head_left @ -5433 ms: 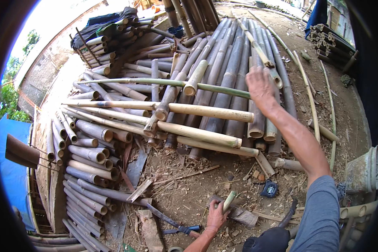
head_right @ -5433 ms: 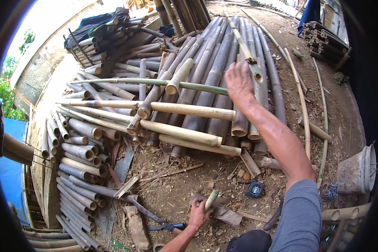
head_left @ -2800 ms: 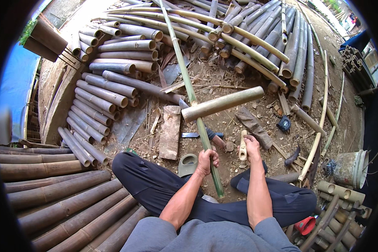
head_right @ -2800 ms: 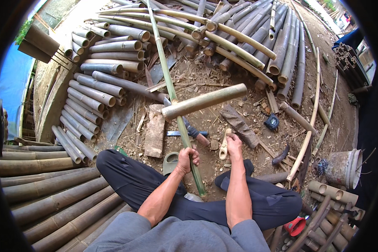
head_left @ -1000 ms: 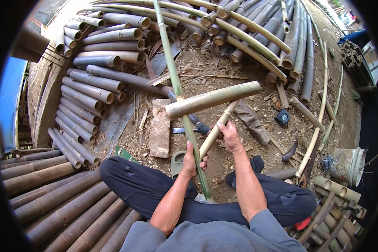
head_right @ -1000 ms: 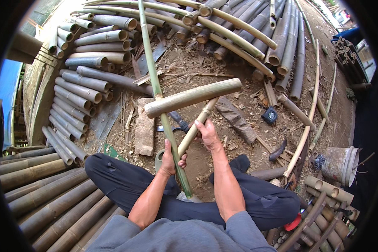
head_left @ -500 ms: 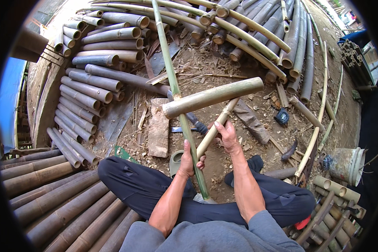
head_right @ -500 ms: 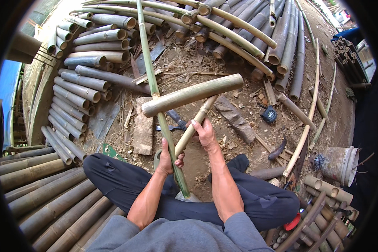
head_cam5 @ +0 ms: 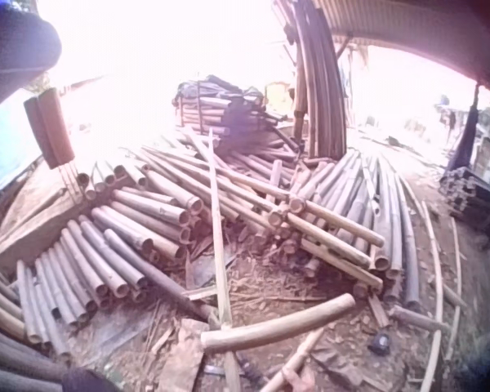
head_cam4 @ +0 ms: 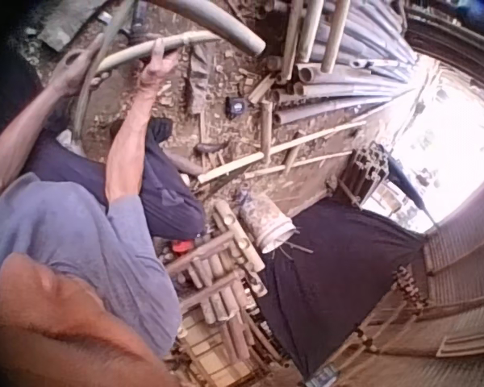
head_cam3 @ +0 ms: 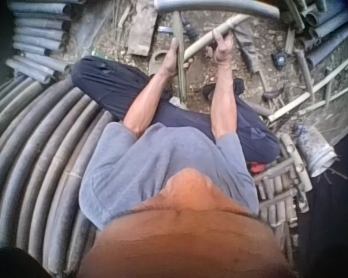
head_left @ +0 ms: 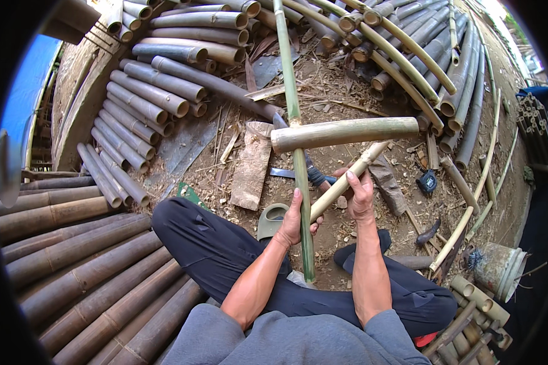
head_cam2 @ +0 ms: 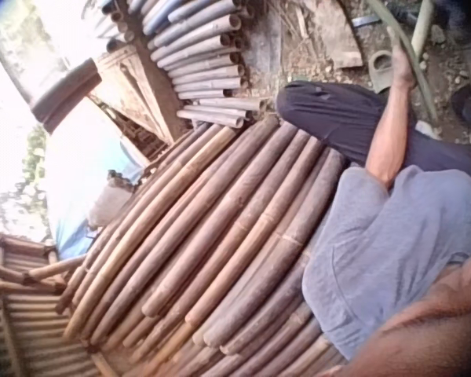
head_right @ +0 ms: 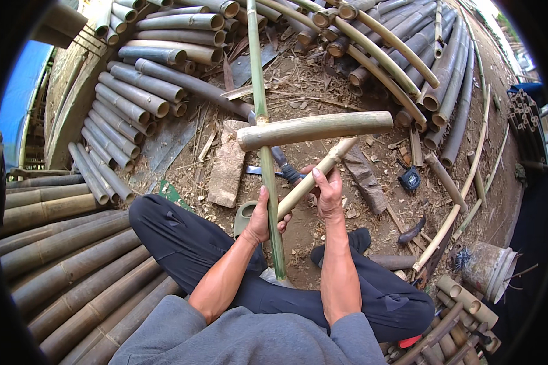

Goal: The person sits on the ground and assembles bamboo pieces into a structure. They use a hammer to drive a smaller bamboo dowel into a larger bamboo segment, then insert a long bamboo pole into the assembly. The person continues to hammer and fit additional bamboo pieces together.

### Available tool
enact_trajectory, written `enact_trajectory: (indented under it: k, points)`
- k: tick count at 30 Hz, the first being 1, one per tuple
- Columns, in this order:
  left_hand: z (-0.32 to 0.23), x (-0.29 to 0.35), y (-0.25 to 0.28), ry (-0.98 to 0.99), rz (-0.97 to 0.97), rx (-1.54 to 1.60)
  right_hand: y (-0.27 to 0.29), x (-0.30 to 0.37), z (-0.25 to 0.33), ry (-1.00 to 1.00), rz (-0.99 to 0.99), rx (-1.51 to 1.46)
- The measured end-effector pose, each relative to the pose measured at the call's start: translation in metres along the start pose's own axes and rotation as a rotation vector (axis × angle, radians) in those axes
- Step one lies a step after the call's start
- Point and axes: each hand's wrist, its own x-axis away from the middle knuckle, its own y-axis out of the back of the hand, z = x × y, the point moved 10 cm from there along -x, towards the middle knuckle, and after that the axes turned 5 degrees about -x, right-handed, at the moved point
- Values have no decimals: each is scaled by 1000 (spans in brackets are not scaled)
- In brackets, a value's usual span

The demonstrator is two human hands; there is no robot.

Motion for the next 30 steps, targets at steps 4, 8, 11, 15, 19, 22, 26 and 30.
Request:
enact_trajectory:
  k: [4, 8, 11, 15, 19, 22, 26, 30]
  points:
    - [2, -6, 3, -26, -3, -14, -5, -7, -4, -19, 21, -9]
    - [-6, -5, 9, -69, -21, -64, 11, -4, -24, -72, -34, -103]
    - [-9, -5, 9, -87, -11, -51, 22, -3, -41, -133, -94, -212]
    - [-8, 1, -9, -35, 140, 72, 26, -4, -51, -202, -77, -298]
    - [2, 4, -7, 68, 188, 152, 16, -4, -40, -195, 16, -308]
    - [-5, 5, -16, 43, 305, 206, 5, -5, -30, -167, 22, -295]
    - [-5, 5, -22, 54, 335, 222, 11, -24, -17, -109, 7, -279]
    - [3, 5, -14, 64, 356, 223, 22, -58, 22, 26, -227, -347]
